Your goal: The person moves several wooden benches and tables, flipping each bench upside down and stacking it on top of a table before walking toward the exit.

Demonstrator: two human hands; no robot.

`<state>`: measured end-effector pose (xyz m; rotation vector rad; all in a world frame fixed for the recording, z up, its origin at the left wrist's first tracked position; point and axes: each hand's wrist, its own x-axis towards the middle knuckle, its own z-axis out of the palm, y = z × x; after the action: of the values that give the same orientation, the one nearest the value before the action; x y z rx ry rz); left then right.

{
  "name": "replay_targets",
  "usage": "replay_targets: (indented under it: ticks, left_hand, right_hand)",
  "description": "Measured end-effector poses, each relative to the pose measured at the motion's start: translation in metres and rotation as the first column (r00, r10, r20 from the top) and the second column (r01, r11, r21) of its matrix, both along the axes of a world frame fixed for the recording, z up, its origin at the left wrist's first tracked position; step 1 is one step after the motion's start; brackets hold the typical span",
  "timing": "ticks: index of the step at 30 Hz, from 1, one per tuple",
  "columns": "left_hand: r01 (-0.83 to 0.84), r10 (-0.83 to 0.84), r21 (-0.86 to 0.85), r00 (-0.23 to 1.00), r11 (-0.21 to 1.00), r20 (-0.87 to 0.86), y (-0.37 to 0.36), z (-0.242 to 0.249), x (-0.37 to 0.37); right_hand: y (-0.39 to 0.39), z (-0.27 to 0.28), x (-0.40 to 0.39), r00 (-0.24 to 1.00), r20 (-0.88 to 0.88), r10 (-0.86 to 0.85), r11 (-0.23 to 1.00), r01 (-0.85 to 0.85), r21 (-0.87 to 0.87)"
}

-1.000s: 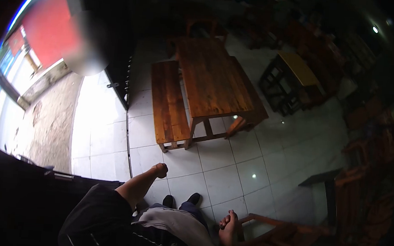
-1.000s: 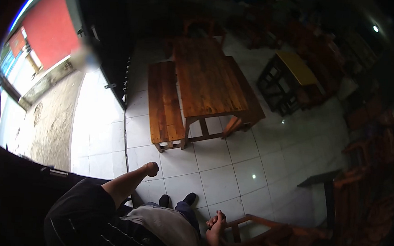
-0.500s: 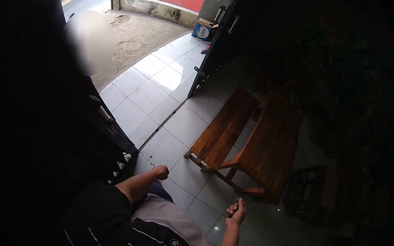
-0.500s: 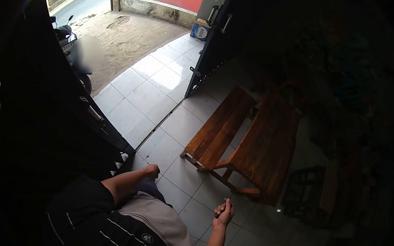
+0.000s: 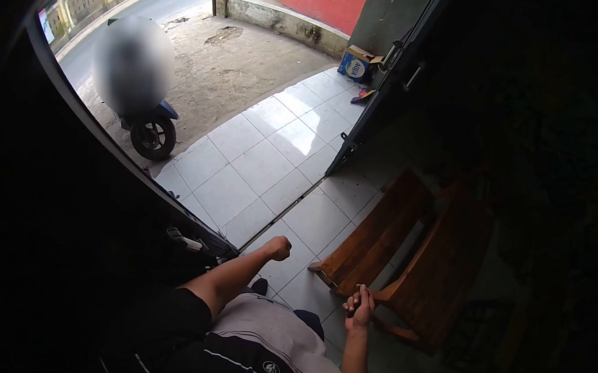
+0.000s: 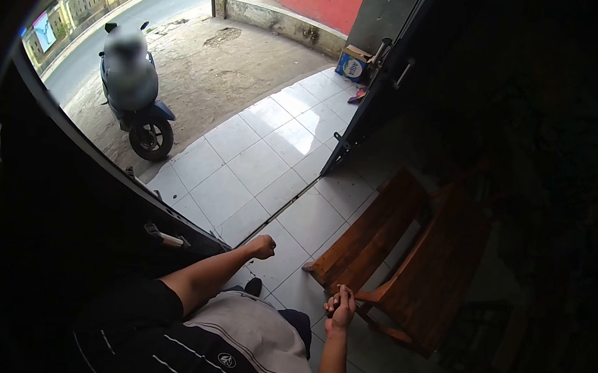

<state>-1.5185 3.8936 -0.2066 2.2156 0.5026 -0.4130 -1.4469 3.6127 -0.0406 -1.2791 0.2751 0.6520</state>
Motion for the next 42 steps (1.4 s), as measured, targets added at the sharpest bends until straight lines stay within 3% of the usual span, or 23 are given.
replay_targets:
  ticks: [2, 7, 10, 12, 13, 14, 15, 16, 18, 22, 23, 24, 28, 32, 34, 36, 38, 39, 42]
  left_hand:
    - [-0.093, 0.093, -0.002, 0.994, 0.996, 0.056, 0.006, -0.006, 0.021]
    - [-0.088, 0.083, -0.065, 0.994, 0.994, -0.066, 0.004, -0.027, 0.055]
    - [0.118, -0.111, 0.040, 0.982, 0.992, -0.154, 0.013, -0.063, 0.063]
    - [0.210, -0.172, 0.101, 0.940, 0.972, -0.294, 0.027, -0.062, 0.060]
    - [0.335, -0.269, 0.159, 0.904, 0.929, -0.332, 0.037, -0.066, 0.056]
    - [0.437, -0.347, 0.190, 0.861, 0.879, -0.372, 0.054, -0.102, 0.048]
    - [0.363, -0.247, 0.186, 0.856, 0.913, -0.455, 0.063, -0.090, 0.045]
    - [0.464, -0.316, 0.236, 0.823, 0.854, -0.472, 0.074, -0.078, 0.044]
    - [0.463, -0.264, 0.266, 0.795, 0.845, -0.546, 0.093, -0.072, 0.044]
    - [0.545, -0.318, 0.245, 0.737, 0.802, -0.597, 0.112, -0.064, 0.065]
    - [0.558, -0.334, 0.241, 0.731, 0.794, -0.594, 0.110, -0.053, 0.076]
    - [0.698, -0.463, 0.243, 0.655, 0.674, -0.597, 0.115, -0.062, 0.088]
    - [0.789, -0.572, 0.215, 0.576, 0.575, -0.584, 0.121, -0.067, 0.152]
    - [0.796, -0.639, 0.307, 0.603, 0.521, -0.478, 0.115, -0.059, 0.247]
    - [0.886, -0.788, 0.353, 0.440, 0.301, -0.431, 0.116, -0.062, 0.296]
    - [0.871, -0.834, 0.412, 0.423, 0.267, -0.353, 0.115, -0.054, 0.337]
    - [0.874, -0.844, 0.336, 0.452, 0.352, -0.290, 0.124, -0.040, 0.373]
    - [0.906, -0.882, 0.346, 0.355, 0.243, -0.310, 0.132, -0.044, 0.392]
    - [0.890, -0.946, 0.442, 0.232, 0.112, -0.226, 0.162, -0.049, 0.433]
  right_hand:
    - [0.000, -0.003, 0.009, 1.000, -0.012, 0.001, 1.000, -0.001, 0.001]
    - [-0.021, -0.018, 0.044, 0.991, -0.096, -0.090, 0.995, 0.085, -0.052]
    - [-0.034, -0.022, 0.071, 0.983, -0.106, -0.147, 0.988, 0.141, -0.062]
    - [-0.041, -0.027, 0.094, 0.979, -0.117, -0.168, 0.986, 0.164, -0.041]
    - [-0.043, -0.029, 0.105, 0.971, -0.122, -0.204, 0.979, 0.200, -0.039]
    - [-0.045, -0.030, 0.115, 0.971, -0.118, -0.210, 0.978, 0.208, -0.029]
    - [-0.045, -0.031, 0.124, 0.971, -0.111, -0.211, 0.977, 0.210, -0.017]
    - [-0.044, -0.030, 0.134, 0.965, -0.116, -0.236, 0.972, 0.237, -0.009]
    - [-0.044, -0.028, 0.151, 0.969, -0.129, -0.212, 0.977, 0.211, -0.026]
    - [-0.044, -0.020, 0.173, 0.967, -0.110, -0.231, 0.972, 0.233, 0.005]
    - [-0.046, -0.024, 0.176, 0.960, -0.104, -0.259, 0.965, 0.261, 0.006]
    - [-0.046, -0.028, 0.180, 0.951, -0.110, -0.289, 0.956, 0.293, 0.018]
    - [-0.048, -0.044, 0.180, 0.888, -0.128, -0.441, 0.897, 0.442, -0.022]
    - [-0.035, -0.046, 0.176, 0.838, -0.163, -0.521, 0.853, 0.516, -0.079]
    - [-0.023, -0.046, 0.177, 0.807, -0.193, -0.557, 0.830, 0.549, -0.100]
    - [-0.006, -0.049, 0.182, 0.793, -0.175, -0.584, 0.812, 0.567, -0.139]
    - [0.020, -0.048, 0.194, 0.740, -0.188, -0.645, 0.764, 0.626, -0.158]
    - [0.034, -0.047, 0.201, 0.715, -0.188, -0.674, 0.738, 0.661, -0.133]
    - [0.065, -0.040, 0.219, 0.665, -0.196, -0.720, 0.692, 0.709, -0.136]
